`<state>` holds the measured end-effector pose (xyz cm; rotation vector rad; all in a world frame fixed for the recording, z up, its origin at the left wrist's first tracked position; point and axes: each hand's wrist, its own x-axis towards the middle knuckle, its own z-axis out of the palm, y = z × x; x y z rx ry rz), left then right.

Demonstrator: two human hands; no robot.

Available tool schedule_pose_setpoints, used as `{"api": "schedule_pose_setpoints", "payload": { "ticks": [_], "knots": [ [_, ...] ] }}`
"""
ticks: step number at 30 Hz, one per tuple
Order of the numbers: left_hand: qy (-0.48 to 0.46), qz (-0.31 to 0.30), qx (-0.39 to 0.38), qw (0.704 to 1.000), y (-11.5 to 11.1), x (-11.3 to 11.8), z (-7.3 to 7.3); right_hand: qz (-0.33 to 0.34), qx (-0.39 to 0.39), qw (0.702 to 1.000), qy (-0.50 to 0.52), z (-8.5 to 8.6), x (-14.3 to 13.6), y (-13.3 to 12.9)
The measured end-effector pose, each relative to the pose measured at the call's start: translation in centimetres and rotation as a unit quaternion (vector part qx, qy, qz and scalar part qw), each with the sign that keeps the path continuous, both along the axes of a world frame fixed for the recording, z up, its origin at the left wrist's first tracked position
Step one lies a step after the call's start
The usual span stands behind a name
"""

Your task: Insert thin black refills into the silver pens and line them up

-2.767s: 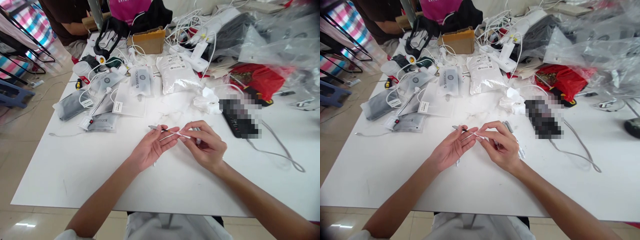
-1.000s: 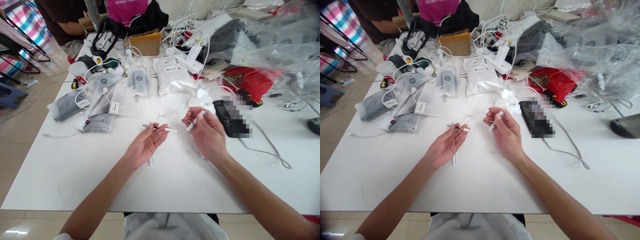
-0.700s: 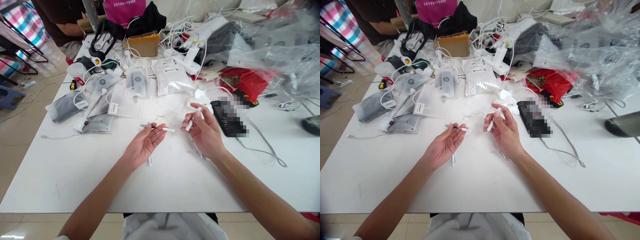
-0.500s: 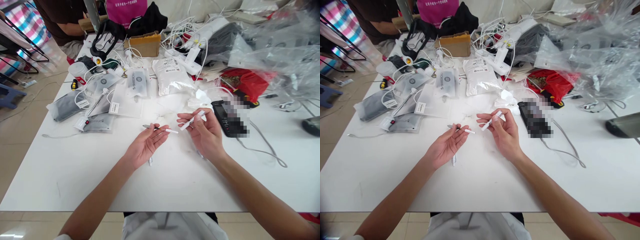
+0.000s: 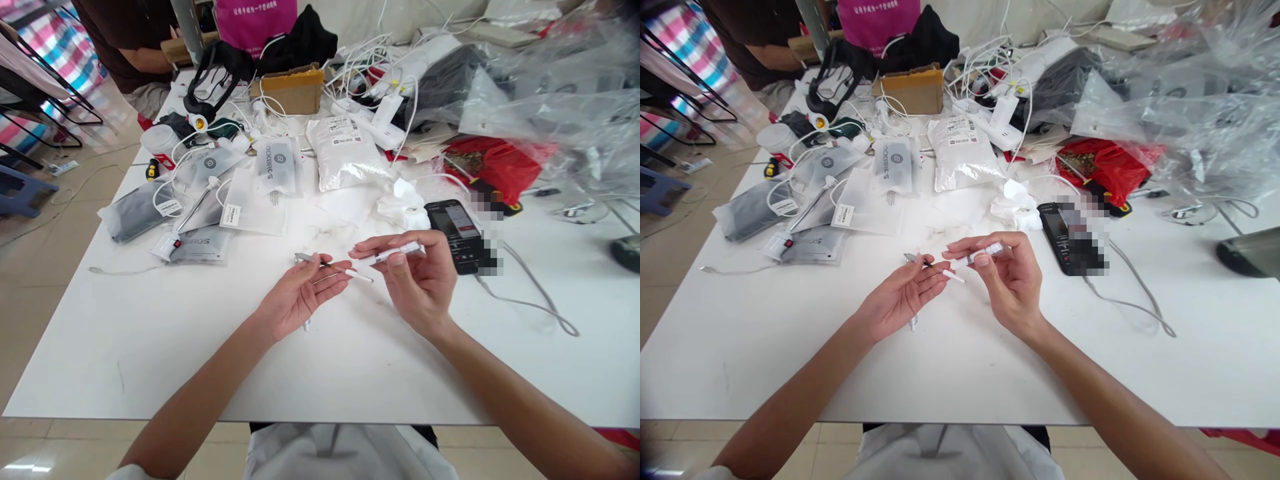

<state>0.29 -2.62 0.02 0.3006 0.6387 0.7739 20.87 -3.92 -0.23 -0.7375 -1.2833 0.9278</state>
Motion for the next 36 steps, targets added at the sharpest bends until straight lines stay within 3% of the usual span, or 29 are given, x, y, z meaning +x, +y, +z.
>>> {"api": "schedule_pose_setpoints", "payload": {
  "ticks": [16,30,36],
  "knots": [
    [0.007,-0.022,0.014,1.000,-0.27,0.06,-0.24,-0.002,0.117,0.990,-0.081,0.56,-0.10,-0.04],
    [0.028,-0.006,-0.001,1.000,-0.16,0.15,0.49,-0.048,0.054,0.993,-0.092,0.80,0.19,-0.41],
    [0.023,-0.008,-0.002,1.000,-0.26,0.13,0.41,-0.058,0.065,0.992,-0.092,0.98,0.08,-0.39]
  ]
}}
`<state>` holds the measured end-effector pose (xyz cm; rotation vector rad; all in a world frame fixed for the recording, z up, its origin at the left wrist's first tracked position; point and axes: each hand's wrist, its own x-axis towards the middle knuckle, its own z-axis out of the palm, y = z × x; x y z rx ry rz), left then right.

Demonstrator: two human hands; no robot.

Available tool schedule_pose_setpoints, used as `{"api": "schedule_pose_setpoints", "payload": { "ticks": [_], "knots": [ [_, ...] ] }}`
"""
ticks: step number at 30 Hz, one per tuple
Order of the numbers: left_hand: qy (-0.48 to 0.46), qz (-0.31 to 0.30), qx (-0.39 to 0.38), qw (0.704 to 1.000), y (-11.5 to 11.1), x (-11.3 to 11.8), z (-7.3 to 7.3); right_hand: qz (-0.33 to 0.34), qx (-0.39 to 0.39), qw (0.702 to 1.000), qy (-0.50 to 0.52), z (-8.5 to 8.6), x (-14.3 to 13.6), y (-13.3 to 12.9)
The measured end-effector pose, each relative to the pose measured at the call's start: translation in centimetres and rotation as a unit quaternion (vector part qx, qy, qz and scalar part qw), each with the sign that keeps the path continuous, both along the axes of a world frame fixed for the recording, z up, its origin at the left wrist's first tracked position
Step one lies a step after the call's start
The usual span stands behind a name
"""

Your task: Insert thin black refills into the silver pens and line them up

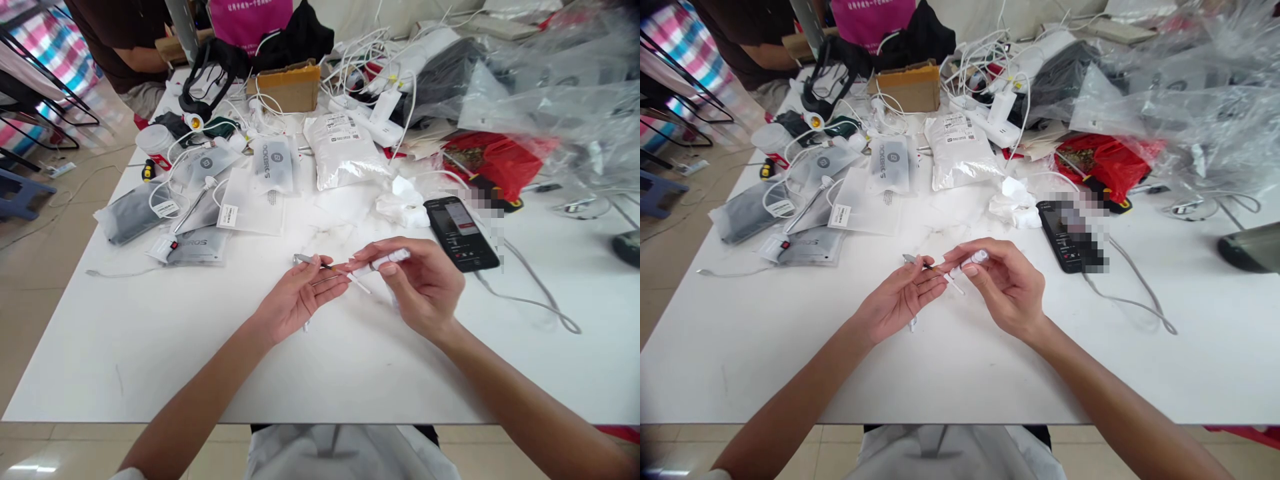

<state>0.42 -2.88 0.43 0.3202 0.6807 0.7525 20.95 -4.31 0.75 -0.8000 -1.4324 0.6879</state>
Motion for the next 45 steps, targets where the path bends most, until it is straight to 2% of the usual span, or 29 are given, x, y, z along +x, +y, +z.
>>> {"api": "schedule_pose_setpoints", "payload": {
  "ticks": [4,7,11,15,22,33,45],
  "knots": [
    [-0.011,0.001,0.001,1.000,0.0,0.0,-0.1,-0.033,-0.003,0.999,0.011,-0.1,0.0,0.2],
    [-0.015,0.009,-0.007,1.000,0.1,-0.1,-0.2,-0.072,-0.033,0.997,0.020,-0.4,0.3,0.6],
    [-0.021,0.020,-0.021,0.999,0.3,-0.1,-0.1,-0.108,-0.073,0.989,-0.064,-0.8,1.3,1.2],
    [-0.017,0.026,-0.033,0.999,0.3,-0.1,-0.1,-0.069,-0.085,0.988,-0.105,-0.5,2.0,1.6],
    [-0.019,0.024,-0.034,0.999,0.3,-0.1,-0.3,-0.074,-0.070,0.995,0.022,0.3,1.6,1.5],
    [-0.009,0.004,-0.018,1.000,0.1,0.0,-0.2,-0.030,-0.043,0.997,-0.049,0.5,1.0,0.5],
    [-0.004,0.003,-0.017,1.000,0.1,0.1,0.1,-0.025,-0.012,0.996,-0.082,0.5,1.4,0.3]
  ]
}}
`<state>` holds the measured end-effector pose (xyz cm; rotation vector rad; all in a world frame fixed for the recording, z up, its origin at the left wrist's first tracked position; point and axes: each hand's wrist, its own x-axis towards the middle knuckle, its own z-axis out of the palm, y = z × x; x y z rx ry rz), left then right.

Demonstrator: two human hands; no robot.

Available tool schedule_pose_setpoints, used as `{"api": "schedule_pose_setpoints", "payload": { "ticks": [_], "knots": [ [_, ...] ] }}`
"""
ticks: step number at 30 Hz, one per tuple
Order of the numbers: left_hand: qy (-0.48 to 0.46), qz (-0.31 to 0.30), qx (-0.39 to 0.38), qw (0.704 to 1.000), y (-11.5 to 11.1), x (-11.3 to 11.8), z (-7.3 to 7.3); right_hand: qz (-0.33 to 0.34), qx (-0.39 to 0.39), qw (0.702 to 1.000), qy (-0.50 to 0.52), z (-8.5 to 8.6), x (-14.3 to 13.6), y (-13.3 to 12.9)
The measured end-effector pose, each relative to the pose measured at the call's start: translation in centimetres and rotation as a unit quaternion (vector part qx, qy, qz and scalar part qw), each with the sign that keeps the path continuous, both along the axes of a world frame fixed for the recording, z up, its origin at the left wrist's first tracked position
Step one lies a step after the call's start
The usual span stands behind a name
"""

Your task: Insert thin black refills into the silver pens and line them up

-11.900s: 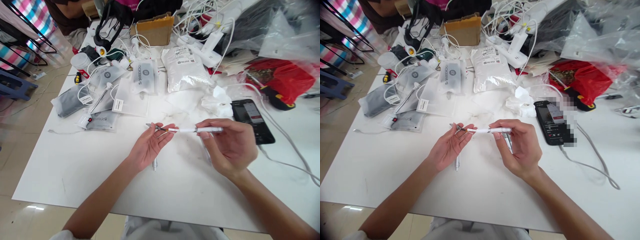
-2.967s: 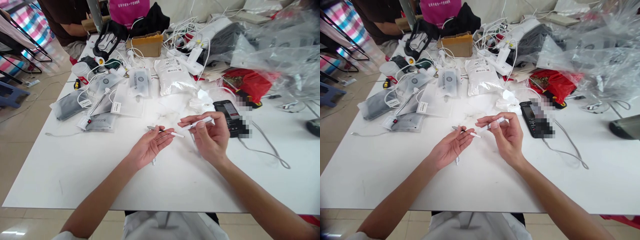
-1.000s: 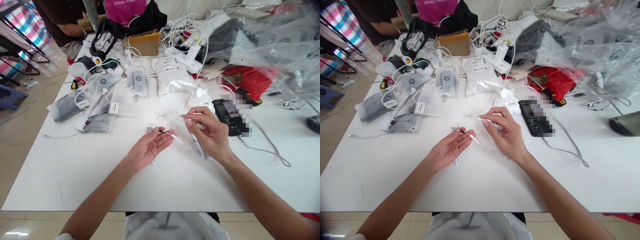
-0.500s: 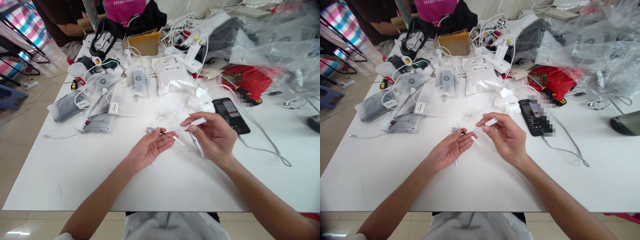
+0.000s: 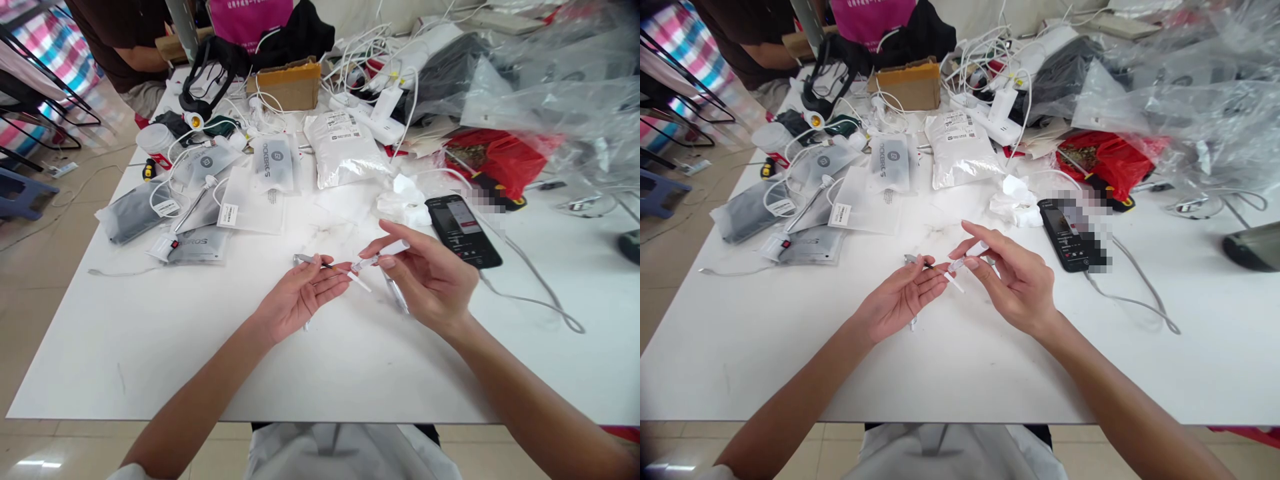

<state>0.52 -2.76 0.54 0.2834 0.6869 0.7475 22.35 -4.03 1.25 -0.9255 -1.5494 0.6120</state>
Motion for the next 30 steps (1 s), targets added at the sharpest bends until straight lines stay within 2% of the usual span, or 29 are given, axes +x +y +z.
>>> {"api": "schedule_pose_setpoints", "payload": {
  "ticks": [14,19,21,23,25,27,30],
  "knots": [
    [-0.014,-0.001,0.005,1.000,0.0,-0.2,-0.4,-0.001,0.010,1.000,-0.009,0.2,-0.2,-0.1],
    [-0.018,0.004,0.007,1.000,0.1,-0.2,-0.4,-0.037,0.017,0.999,0.012,0.1,0.1,0.4],
    [-0.016,0.012,0.008,1.000,0.2,-0.3,-0.2,-0.042,-0.003,0.999,0.023,0.1,0.5,0.6],
    [-0.011,0.027,0.013,0.999,0.5,-0.5,0.0,-0.027,-0.055,0.998,-0.009,0.1,1.0,0.8],
    [-0.001,0.049,0.021,0.999,0.8,-0.8,0.2,0.000,-0.100,0.991,-0.089,0.0,1.3,0.9],
    [0.009,0.071,0.032,0.997,1.0,-1.1,0.2,0.022,-0.093,0.980,-0.174,0.0,1.3,0.9],
    [0.017,0.088,0.054,0.995,1.2,-1.3,0.1,0.032,-0.029,0.971,-0.237,-0.3,0.9,0.9]
  ]
}}
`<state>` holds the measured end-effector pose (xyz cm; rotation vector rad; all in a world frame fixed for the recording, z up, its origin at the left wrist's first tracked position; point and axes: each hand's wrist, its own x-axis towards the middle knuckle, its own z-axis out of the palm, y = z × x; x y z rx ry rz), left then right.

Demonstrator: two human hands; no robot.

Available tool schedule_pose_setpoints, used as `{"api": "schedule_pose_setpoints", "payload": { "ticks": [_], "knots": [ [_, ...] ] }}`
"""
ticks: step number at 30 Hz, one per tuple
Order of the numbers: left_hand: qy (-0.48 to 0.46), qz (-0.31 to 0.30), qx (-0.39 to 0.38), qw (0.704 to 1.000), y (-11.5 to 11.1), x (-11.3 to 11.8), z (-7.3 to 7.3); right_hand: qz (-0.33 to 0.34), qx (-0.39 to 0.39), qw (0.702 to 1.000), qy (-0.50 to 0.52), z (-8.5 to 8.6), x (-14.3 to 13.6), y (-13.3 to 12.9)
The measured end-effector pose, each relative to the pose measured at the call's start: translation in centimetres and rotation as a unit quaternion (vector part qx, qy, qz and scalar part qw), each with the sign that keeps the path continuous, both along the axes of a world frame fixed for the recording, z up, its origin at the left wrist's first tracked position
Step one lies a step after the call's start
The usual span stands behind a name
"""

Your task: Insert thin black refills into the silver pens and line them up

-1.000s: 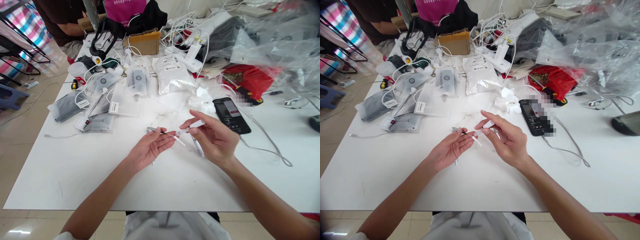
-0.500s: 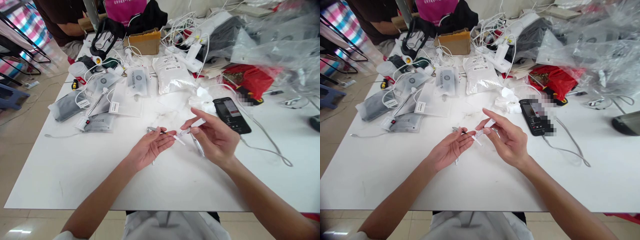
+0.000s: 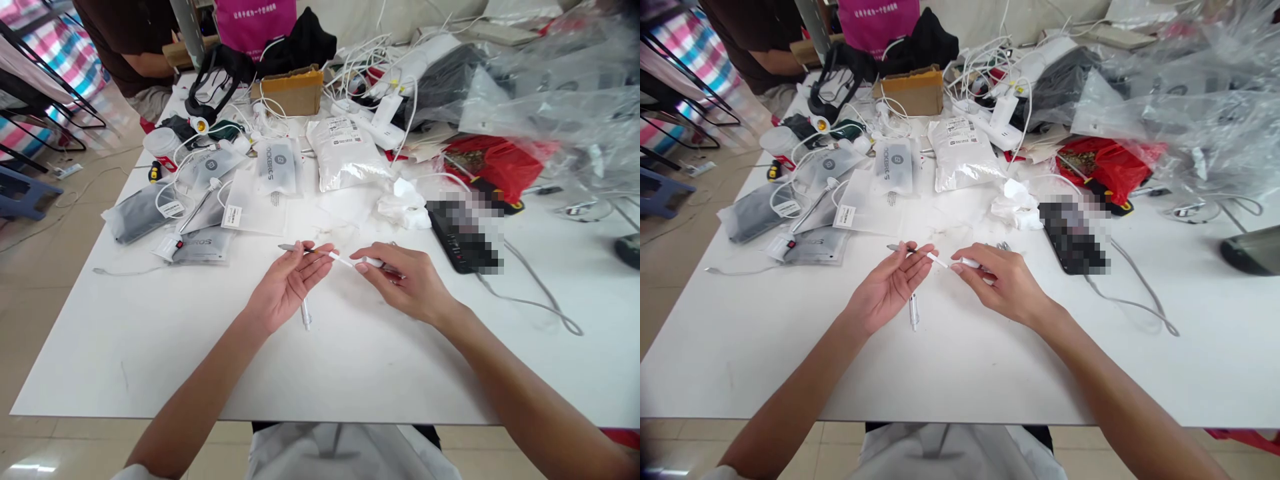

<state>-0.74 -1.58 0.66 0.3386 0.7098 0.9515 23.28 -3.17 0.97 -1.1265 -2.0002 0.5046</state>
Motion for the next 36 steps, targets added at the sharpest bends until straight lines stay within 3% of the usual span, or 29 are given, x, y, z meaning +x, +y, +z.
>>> {"api": "schedule_pose_setpoints", "payload": {
  "ticks": [5,16,27,36],
  "knots": [
    [0.011,0.007,0.021,1.000,-0.2,0.2,-0.3,0.018,0.049,0.998,-0.030,-0.5,-0.5,-0.1],
    [0.088,-0.015,0.092,0.992,-0.8,1.0,-0.7,0.021,0.037,0.996,-0.082,-1.5,-0.7,-0.1],
    [0.252,-0.031,0.261,0.931,-1.1,1.4,-2.1,0.031,-0.005,0.989,-0.147,-2.4,-1.2,0.6],
    [0.300,-0.034,0.299,0.905,-1.3,1.0,-1.2,0.012,-0.040,0.998,-0.037,-3.6,-2.4,-0.5]
  ]
}}
